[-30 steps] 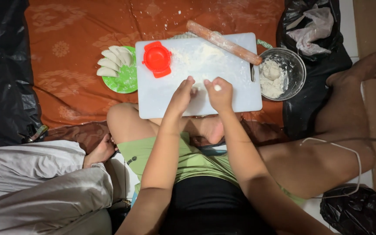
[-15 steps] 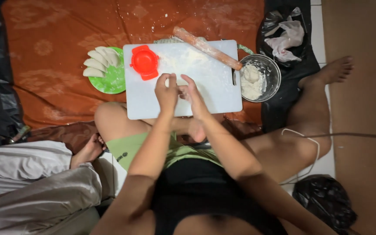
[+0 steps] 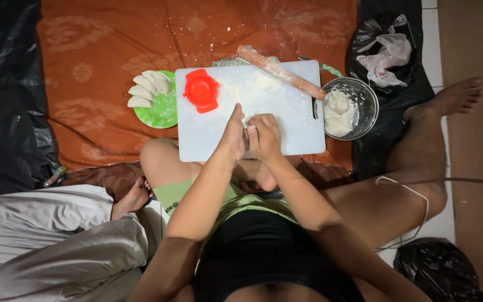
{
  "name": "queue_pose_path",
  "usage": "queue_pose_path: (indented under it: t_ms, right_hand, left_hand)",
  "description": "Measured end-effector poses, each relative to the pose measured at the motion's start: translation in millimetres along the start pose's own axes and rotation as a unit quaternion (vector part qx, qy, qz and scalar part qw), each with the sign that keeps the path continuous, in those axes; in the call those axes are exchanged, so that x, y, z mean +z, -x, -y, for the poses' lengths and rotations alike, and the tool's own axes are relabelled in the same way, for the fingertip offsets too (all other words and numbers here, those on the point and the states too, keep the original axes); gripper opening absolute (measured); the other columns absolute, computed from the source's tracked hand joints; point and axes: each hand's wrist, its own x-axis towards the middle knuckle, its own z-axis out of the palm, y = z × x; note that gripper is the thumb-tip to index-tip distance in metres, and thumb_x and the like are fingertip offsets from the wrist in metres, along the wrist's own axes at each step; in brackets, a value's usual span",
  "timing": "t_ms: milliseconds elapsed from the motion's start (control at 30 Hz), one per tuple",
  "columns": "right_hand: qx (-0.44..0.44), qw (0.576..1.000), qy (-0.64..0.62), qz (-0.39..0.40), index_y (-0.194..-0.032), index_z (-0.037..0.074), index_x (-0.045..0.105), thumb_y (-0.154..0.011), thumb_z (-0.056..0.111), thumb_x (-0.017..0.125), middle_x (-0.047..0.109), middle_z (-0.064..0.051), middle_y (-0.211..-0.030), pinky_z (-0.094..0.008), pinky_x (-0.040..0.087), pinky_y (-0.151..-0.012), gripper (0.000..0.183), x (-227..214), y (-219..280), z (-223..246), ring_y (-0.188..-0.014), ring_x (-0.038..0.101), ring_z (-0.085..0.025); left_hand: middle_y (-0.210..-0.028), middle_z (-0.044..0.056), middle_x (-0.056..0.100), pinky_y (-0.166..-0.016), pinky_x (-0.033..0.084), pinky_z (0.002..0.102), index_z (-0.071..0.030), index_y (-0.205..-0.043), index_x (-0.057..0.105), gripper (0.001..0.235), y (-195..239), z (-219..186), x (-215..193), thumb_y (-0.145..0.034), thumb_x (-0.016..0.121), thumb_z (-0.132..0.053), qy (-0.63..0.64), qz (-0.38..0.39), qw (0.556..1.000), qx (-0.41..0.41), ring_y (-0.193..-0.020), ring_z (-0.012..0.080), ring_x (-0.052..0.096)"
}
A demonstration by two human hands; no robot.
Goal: The person is rolling out small pieces of dough using a wooden rolling pin on a white board and then using a red plastic mold to shape them.
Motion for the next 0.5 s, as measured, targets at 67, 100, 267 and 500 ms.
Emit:
queue_pose_path:
  t_ms: [67,100,267,500]
  right_hand:
    - [0.039,0.999,0.012,0.024,-0.091,0.009,0.070,-0.103,0.031,0.055,0.061,-0.005,-0.085,-0.039,0.051,-0.079,0.030,-3,-4,-5,-0.082,0.063,-0.028]
    - [0.076,0.996,0.025,0.048,-0.087,0.010,0.070,-0.100,0.028,0.067,0.063,-0.006,-0.076,-0.040,0.054,-0.073,0.023,-5,-5,-8,-0.075,0.065,-0.030]
    - [0.270,0.960,-0.021,0.074,-0.094,0.015,0.060,-0.085,0.028,0.082,0.070,-0.015,-0.083,-0.046,0.054,-0.079,0.027,10,-2,-62,-0.084,0.070,-0.038]
    - [-0.021,0.973,0.204,0.106,-0.081,0.016,0.065,-0.089,0.034,0.077,0.061,-0.006,-0.072,-0.037,0.051,-0.082,0.024,39,-26,-77,-0.086,0.064,-0.026]
  left_hand:
    - [-0.165,0.024,0.013,-0.123,0.012,0.059,-0.016,-0.165,-0.001,0.095,-19,11,-20,-0.099,0.034,-0.075,-0.006,0.054,0.998,0.004,-0.153,0.0392,0.020]
    - [-0.165,0.027,0.014,-0.123,0.008,0.059,-0.021,-0.166,-0.005,0.097,-29,19,-30,-0.098,0.034,-0.079,-0.010,0.109,0.994,0.009,-0.155,0.0427,0.018]
    - [-0.129,0.033,0.059,-0.102,0.043,0.046,-0.022,-0.150,0.040,0.091,-63,17,-89,-0.088,0.031,-0.088,-0.147,0.061,0.987,-0.031,-0.120,0.0458,0.062]
    - [-0.117,0.019,0.074,-0.095,0.051,0.039,-0.008,-0.138,0.054,0.057,-39,7,-116,-0.108,0.035,-0.053,-0.198,-0.037,0.972,0.123,-0.113,0.0299,0.072]
